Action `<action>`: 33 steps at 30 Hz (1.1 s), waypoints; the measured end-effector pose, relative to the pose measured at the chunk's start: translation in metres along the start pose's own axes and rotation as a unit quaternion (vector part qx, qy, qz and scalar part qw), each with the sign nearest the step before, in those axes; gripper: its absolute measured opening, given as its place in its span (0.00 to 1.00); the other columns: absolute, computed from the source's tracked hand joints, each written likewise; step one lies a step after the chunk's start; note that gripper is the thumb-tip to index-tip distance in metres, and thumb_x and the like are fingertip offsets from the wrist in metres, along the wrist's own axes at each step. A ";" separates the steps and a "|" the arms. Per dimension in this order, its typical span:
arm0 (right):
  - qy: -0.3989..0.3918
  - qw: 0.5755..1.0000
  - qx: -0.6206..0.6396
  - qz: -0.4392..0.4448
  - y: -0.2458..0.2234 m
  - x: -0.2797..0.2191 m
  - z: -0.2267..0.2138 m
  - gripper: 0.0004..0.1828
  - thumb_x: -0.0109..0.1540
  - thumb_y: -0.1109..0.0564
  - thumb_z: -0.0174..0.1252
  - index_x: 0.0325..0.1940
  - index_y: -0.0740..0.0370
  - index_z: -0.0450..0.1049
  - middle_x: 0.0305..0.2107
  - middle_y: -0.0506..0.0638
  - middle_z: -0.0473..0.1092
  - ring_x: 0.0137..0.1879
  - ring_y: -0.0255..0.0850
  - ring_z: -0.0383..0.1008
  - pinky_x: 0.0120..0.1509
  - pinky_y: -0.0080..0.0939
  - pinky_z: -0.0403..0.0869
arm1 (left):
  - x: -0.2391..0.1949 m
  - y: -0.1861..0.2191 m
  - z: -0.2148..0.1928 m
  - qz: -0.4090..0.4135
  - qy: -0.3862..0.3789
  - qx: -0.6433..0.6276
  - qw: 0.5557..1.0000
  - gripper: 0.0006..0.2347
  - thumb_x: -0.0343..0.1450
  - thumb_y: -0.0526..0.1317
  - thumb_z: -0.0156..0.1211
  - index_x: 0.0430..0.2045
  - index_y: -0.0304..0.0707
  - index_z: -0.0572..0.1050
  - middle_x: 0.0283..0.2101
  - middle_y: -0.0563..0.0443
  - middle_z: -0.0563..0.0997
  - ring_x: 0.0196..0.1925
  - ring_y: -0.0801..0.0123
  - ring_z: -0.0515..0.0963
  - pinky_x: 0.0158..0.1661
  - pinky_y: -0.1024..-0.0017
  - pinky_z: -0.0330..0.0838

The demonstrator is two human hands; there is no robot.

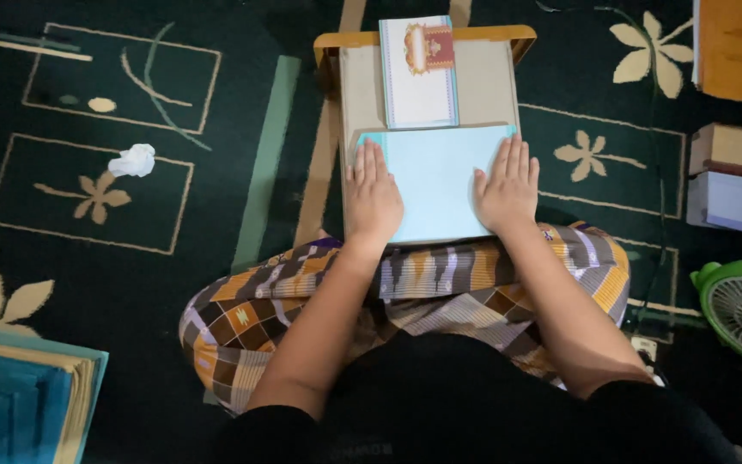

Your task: The person sits on the floor and wraps a book with light blue paper. They fold the paper over the book's edges and smooth it down with their hands, repeating the process for multiple books.

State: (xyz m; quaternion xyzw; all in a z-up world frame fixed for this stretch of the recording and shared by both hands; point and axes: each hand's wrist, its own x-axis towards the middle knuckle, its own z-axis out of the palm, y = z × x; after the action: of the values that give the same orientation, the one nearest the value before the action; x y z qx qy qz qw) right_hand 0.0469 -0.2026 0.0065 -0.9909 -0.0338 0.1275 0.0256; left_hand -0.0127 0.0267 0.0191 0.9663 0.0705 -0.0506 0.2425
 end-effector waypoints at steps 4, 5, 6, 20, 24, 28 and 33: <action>-0.006 0.995 -0.086 0.051 0.001 0.072 0.049 0.42 0.73 0.35 0.27 0.82 0.66 0.42 0.79 0.62 0.39 0.83 0.51 0.40 0.82 0.62 0.20 | 0.005 -0.002 0.009 0.005 0.006 -0.021 1.000 0.24 0.80 0.37 0.30 0.74 0.26 0.47 0.79 0.33 0.43 0.82 0.48 0.41 0.76 0.50 0.35; 0.026 0.995 -0.088 0.028 0.001 0.111 0.073 0.41 0.69 0.30 0.35 0.75 0.62 0.58 0.73 0.60 0.52 0.79 0.52 0.50 0.78 0.67 0.33 | 0.006 -0.002 0.010 0.000 0.000 -0.019 1.000 0.25 0.80 0.37 0.30 0.74 0.27 0.46 0.79 0.34 0.42 0.82 0.49 0.41 0.76 0.50 0.35; 0.059 0.994 -0.090 0.004 0.000 0.152 0.095 0.42 0.66 0.26 0.42 0.68 0.58 0.73 0.68 0.58 0.65 0.75 0.53 0.61 0.74 0.72 0.46 | 0.008 -0.003 0.010 -0.005 -0.004 -0.016 1.000 0.25 0.80 0.38 0.29 0.75 0.28 0.46 0.80 0.34 0.41 0.82 0.49 0.40 0.76 0.50 0.34; -0.065 0.981 -0.173 -0.050 -0.190 0.127 -0.072 0.32 0.65 0.42 0.57 0.70 0.53 0.60 0.57 0.62 0.68 0.62 0.56 0.71 0.55 0.46 0.76 | 0.023 -0.025 0.077 0.063 0.218 -0.007 0.974 0.26 0.75 0.33 0.39 0.72 0.25 0.51 0.77 0.36 0.53 0.81 0.50 0.50 0.75 0.44 0.41; -0.098 0.962 -0.224 -0.121 -0.184 0.132 -0.080 0.27 0.68 0.60 0.50 0.73 0.51 0.64 0.59 0.63 0.67 0.64 0.64 0.70 0.56 0.56 0.77 | 0.018 -0.021 0.065 0.062 0.209 -0.005 0.976 0.25 0.76 0.33 0.39 0.72 0.25 0.53 0.77 0.36 0.55 0.80 0.50 0.51 0.76 0.45 0.40; 0.003 0.995 -0.095 -0.005 -0.129 0.213 -0.017 0.24 0.68 0.54 0.54 0.67 0.64 0.66 0.55 0.63 0.73 0.57 0.58 0.76 0.51 0.49 0.78 | 0.017 -0.020 0.063 0.058 0.200 0.009 0.978 0.25 0.77 0.34 0.41 0.72 0.27 0.53 0.77 0.38 0.53 0.80 0.52 0.51 0.76 0.45 0.40; 0.267 0.916 0.296 -0.043 -0.038 0.173 -0.046 0.11 0.61 0.55 0.56 0.45 0.61 0.74 0.39 0.63 0.77 0.44 0.65 0.76 0.43 0.61 0.72 | 0.022 -0.018 0.061 0.019 0.118 0.063 0.991 0.27 0.77 0.40 0.38 0.73 0.30 0.49 0.79 0.40 0.44 0.81 0.57 0.42 0.74 0.40 0.26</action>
State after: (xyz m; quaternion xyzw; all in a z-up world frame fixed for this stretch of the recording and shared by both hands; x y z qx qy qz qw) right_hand 0.2230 -0.1536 0.0098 -0.9329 -0.0292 -0.1393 0.3309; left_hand 0.0022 0.0159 -0.0458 0.9799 0.0770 0.0637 0.1724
